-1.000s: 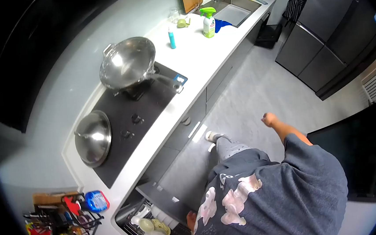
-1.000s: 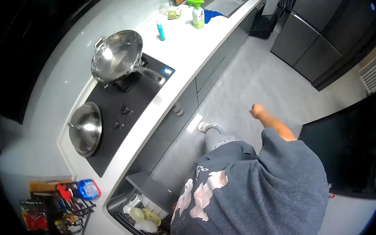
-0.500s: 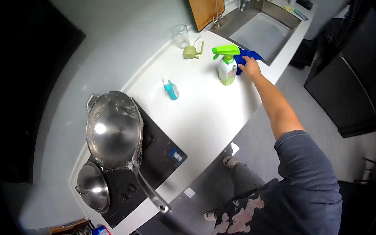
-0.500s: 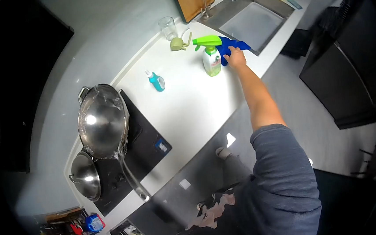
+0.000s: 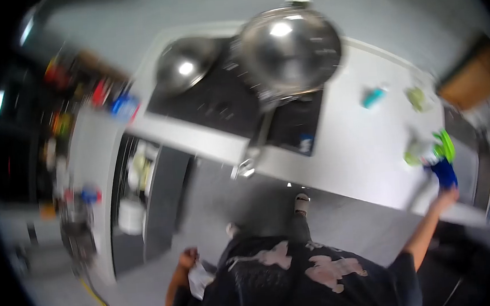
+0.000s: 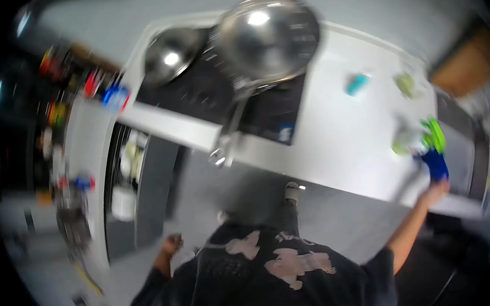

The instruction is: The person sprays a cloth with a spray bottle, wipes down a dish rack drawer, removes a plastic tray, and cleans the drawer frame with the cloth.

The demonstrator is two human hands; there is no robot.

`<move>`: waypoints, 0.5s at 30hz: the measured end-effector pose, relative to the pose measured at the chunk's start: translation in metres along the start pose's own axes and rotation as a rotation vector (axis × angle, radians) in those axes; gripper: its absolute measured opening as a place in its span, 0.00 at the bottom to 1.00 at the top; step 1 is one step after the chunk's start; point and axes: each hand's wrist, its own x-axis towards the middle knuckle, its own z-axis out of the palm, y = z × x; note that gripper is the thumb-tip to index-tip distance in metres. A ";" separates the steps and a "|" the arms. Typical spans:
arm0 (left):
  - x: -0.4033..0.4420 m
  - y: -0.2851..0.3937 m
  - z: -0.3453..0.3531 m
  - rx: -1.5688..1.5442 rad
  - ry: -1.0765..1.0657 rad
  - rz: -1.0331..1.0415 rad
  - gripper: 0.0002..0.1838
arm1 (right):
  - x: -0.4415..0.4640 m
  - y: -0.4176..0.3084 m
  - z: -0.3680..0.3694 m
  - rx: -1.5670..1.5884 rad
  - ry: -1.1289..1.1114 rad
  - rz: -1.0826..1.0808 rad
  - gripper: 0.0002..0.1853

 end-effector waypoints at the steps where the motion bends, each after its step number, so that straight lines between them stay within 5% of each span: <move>1: -0.004 0.000 0.006 -0.191 0.018 -0.050 0.19 | -0.003 -0.005 -0.027 0.183 -0.085 0.070 0.22; 2: -0.010 0.009 0.006 -0.277 0.007 -0.125 0.15 | -0.054 -0.071 -0.019 0.298 -0.011 0.213 0.23; 3: -0.011 0.000 0.006 -0.400 -0.028 -0.151 0.13 | -0.108 -0.128 -0.021 0.360 -0.214 0.307 0.26; 4: -0.002 -0.034 0.015 -0.447 0.002 -0.122 0.13 | -0.127 -0.129 -0.040 0.652 -0.717 0.400 0.28; 6: 0.010 -0.079 0.022 -0.498 -0.005 -0.100 0.14 | -0.205 -0.173 -0.031 0.899 -1.297 0.533 0.30; 8: 0.030 -0.134 0.027 -0.371 0.001 -0.013 0.15 | -0.285 -0.197 -0.022 0.826 -1.309 0.675 0.27; 11: 0.032 -0.169 -0.006 -0.188 0.032 0.036 0.16 | -0.402 -0.161 -0.024 0.470 -0.941 0.864 0.24; 15: 0.013 -0.201 -0.064 -0.411 0.156 -0.036 0.16 | -0.583 -0.188 0.061 0.407 -1.260 1.002 0.26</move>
